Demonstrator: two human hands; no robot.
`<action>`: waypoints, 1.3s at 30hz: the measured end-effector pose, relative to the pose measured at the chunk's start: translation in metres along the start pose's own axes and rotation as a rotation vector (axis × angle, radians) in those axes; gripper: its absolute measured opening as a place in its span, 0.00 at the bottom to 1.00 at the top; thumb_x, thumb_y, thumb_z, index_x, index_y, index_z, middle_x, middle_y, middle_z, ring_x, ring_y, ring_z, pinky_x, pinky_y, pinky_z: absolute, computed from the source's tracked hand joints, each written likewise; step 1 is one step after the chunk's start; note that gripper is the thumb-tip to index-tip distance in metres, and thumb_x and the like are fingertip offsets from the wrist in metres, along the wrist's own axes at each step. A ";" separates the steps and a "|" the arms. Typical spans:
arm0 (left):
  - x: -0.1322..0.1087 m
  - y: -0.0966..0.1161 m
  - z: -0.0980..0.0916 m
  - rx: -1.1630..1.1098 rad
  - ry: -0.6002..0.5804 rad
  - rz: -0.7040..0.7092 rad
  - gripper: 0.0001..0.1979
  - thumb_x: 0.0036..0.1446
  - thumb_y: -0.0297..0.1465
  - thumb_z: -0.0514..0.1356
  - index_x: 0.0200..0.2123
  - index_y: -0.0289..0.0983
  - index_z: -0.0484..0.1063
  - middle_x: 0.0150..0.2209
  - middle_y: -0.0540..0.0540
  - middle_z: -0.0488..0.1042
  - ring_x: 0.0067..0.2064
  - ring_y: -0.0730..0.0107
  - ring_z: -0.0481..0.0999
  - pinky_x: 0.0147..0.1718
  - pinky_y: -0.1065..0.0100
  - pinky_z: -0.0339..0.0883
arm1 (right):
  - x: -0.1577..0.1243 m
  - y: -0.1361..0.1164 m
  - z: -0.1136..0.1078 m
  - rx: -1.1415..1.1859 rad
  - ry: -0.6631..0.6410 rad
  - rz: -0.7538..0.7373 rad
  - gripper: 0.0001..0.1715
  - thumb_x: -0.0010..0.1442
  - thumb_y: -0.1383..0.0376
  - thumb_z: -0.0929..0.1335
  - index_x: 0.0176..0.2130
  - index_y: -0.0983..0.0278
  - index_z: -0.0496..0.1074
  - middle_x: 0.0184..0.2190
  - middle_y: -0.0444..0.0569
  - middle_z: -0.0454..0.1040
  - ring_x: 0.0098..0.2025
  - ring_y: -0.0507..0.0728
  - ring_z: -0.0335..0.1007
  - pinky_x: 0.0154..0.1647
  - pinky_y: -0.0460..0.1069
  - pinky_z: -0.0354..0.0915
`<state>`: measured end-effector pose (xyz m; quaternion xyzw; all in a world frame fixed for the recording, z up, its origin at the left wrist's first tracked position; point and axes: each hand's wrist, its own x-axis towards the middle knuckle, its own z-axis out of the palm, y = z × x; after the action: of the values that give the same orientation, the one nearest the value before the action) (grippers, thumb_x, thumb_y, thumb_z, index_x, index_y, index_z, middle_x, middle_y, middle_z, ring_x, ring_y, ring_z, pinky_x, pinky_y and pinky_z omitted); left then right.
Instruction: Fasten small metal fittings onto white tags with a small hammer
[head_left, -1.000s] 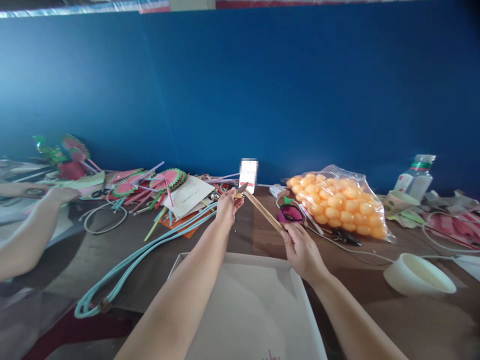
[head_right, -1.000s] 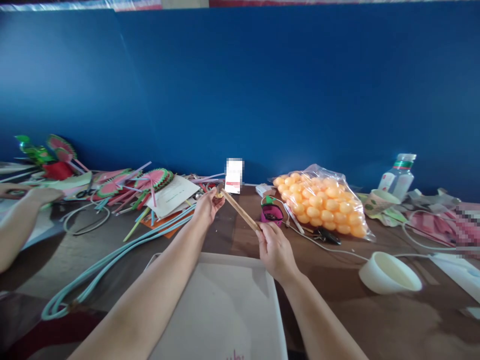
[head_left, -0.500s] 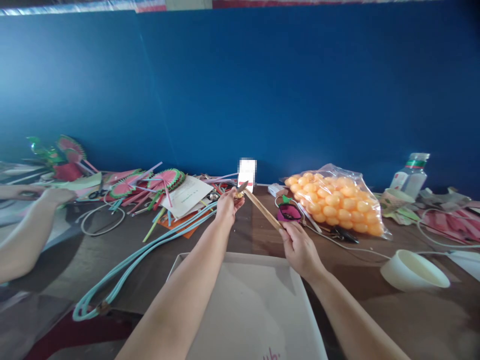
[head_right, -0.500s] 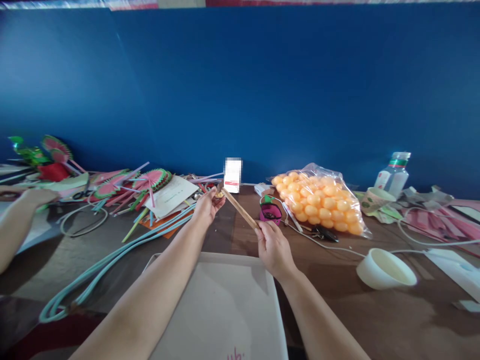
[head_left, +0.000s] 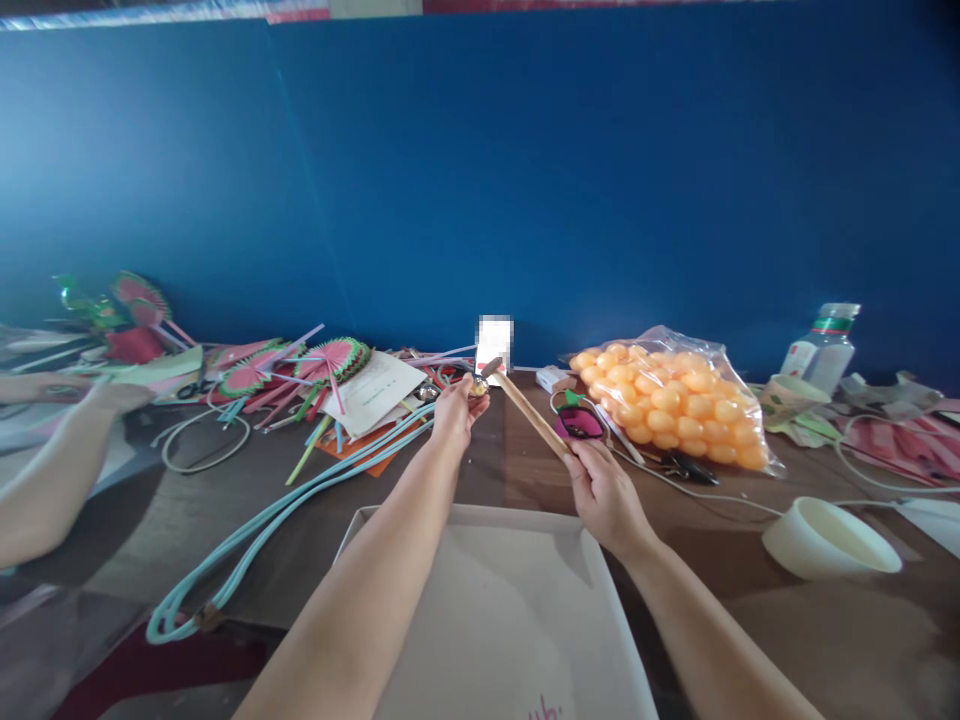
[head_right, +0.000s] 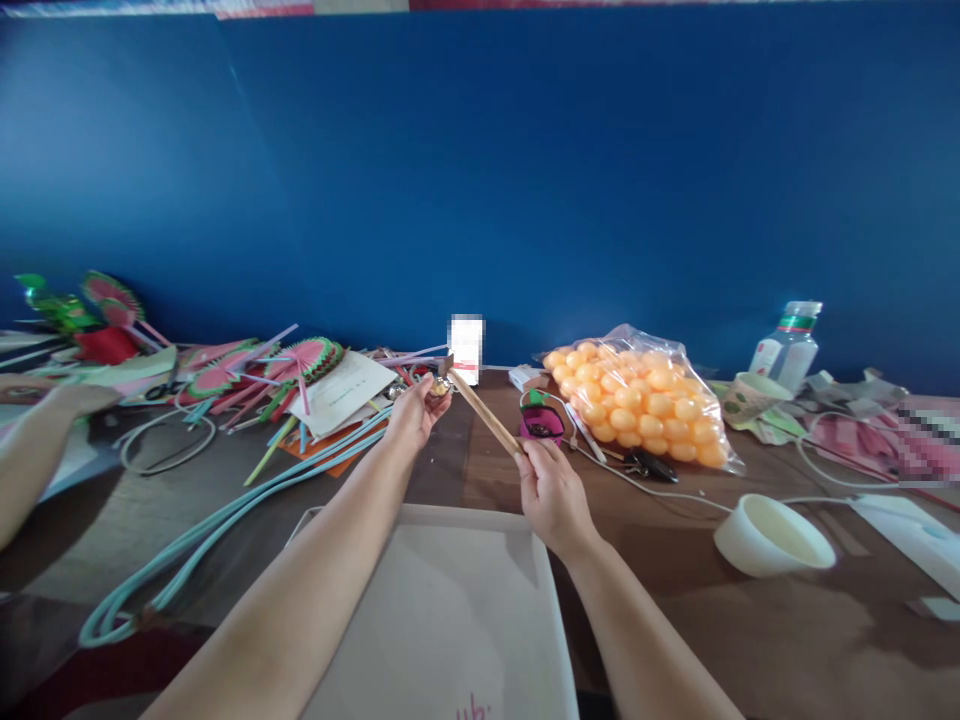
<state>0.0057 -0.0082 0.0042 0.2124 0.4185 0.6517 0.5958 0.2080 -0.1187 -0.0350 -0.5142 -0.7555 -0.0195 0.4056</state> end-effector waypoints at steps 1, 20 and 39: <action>0.000 0.000 0.000 -0.003 -0.004 0.001 0.07 0.55 0.32 0.59 0.32 0.33 0.67 0.23 0.48 0.71 0.23 0.75 0.73 0.27 0.72 0.70 | 0.000 0.000 0.000 -0.004 -0.006 0.000 0.15 0.64 0.62 0.58 0.45 0.63 0.67 0.42 0.55 0.71 0.45 0.59 0.68 0.46 0.52 0.65; -0.004 0.002 0.001 -0.025 0.020 -0.007 0.06 0.55 0.30 0.59 0.32 0.33 0.67 0.23 0.48 0.70 0.21 0.77 0.72 0.27 0.72 0.70 | -0.002 -0.001 0.003 -0.002 -0.060 0.006 0.15 0.64 0.63 0.58 0.46 0.62 0.68 0.41 0.53 0.71 0.43 0.57 0.69 0.44 0.52 0.66; -0.004 0.003 0.002 -0.025 0.010 0.001 0.05 0.55 0.30 0.58 0.32 0.33 0.67 0.23 0.48 0.71 0.22 0.76 0.72 0.27 0.72 0.71 | -0.001 -0.001 0.004 0.020 -0.044 0.019 0.15 0.64 0.63 0.59 0.46 0.63 0.68 0.42 0.53 0.71 0.44 0.57 0.68 0.46 0.52 0.66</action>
<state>0.0055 -0.0112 0.0087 0.2018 0.4130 0.6584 0.5960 0.2049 -0.1186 -0.0377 -0.5177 -0.7593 0.0034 0.3942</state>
